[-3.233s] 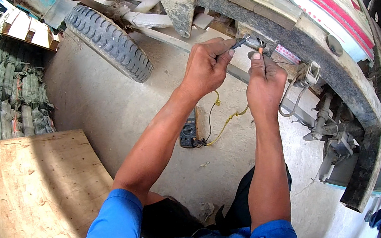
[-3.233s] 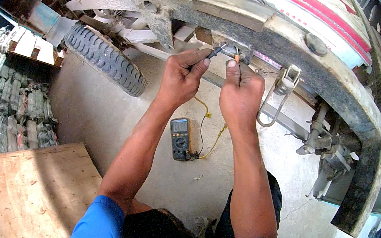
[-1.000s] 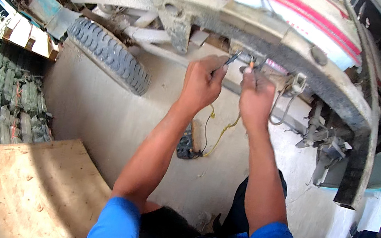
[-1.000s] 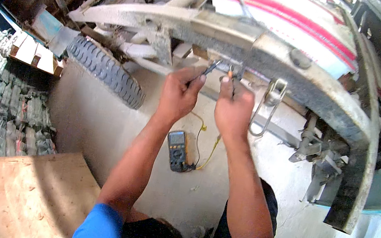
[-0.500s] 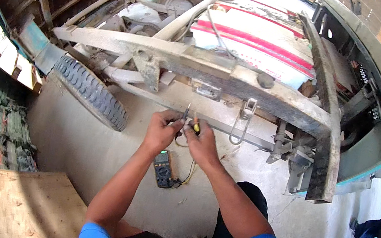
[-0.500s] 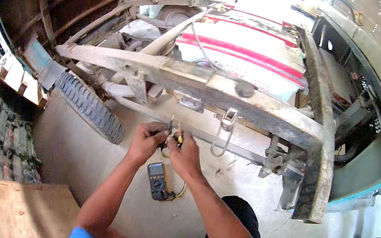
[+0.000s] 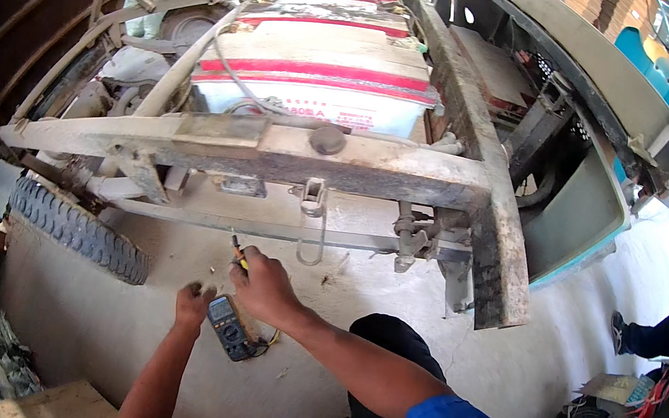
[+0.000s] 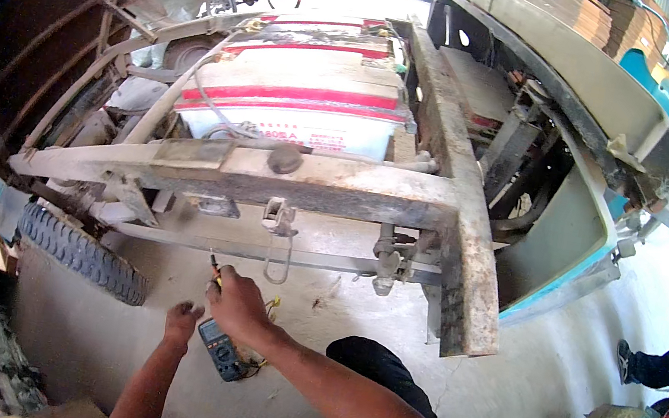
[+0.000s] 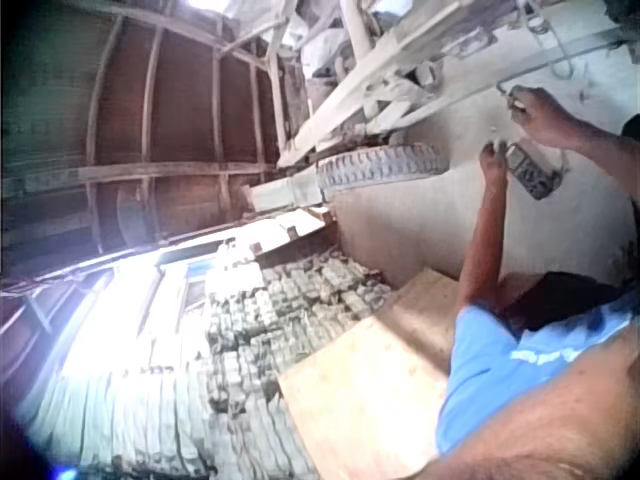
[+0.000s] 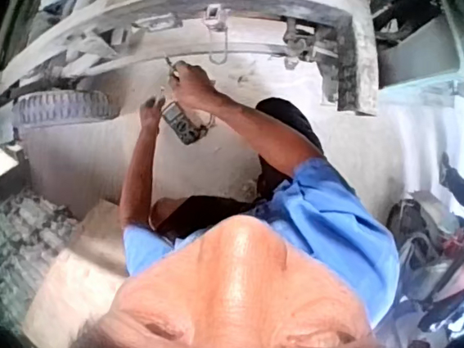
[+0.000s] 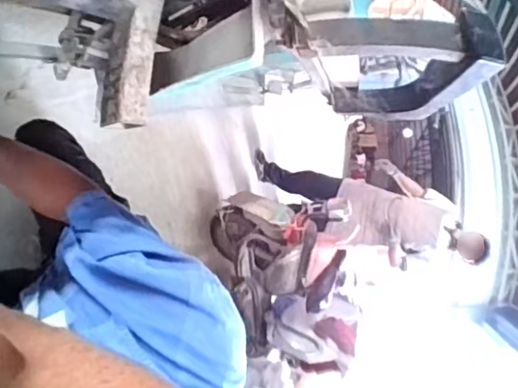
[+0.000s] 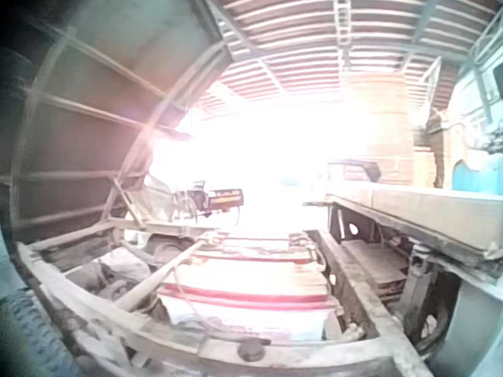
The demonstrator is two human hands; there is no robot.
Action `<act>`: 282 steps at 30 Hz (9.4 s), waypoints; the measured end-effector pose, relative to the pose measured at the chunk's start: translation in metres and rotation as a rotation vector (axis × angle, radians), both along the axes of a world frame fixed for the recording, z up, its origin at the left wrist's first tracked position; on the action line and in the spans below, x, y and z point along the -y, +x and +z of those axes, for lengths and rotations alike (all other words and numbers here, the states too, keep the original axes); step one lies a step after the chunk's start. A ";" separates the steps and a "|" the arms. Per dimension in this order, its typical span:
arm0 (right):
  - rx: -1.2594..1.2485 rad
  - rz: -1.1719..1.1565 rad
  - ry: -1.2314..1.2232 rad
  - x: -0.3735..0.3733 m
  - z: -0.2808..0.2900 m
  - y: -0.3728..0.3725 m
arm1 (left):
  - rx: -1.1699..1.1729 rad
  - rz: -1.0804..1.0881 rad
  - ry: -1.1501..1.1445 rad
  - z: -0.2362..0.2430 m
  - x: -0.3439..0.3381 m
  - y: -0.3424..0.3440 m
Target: The person uses a multimeter to test electrical connections on the frame of a three-wheeled electric vehicle. They then retrieve a battery charger from a nearby basket and connect it to the vehicle's battery terminals to charge the battery.
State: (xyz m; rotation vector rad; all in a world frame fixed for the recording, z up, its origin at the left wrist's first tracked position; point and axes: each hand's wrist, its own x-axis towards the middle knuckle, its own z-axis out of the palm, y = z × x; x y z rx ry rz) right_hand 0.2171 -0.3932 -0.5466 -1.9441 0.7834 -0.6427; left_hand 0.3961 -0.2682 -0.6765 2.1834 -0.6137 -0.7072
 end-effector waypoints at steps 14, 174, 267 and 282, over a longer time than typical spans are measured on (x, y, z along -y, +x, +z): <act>0.010 0.079 0.076 0.006 -0.014 0.008 | -0.070 0.278 0.595 -0.131 -0.012 -0.059; 0.774 -0.540 0.915 0.514 0.740 -1.319 | -0.500 0.022 0.225 0.706 0.437 -1.145; -0.407 1.241 0.280 1.455 0.705 -0.542 | -0.056 1.482 -0.776 0.820 1.440 -0.762; -0.373 1.143 0.408 1.439 0.635 -0.079 | -0.247 1.423 -0.964 0.810 1.422 -0.299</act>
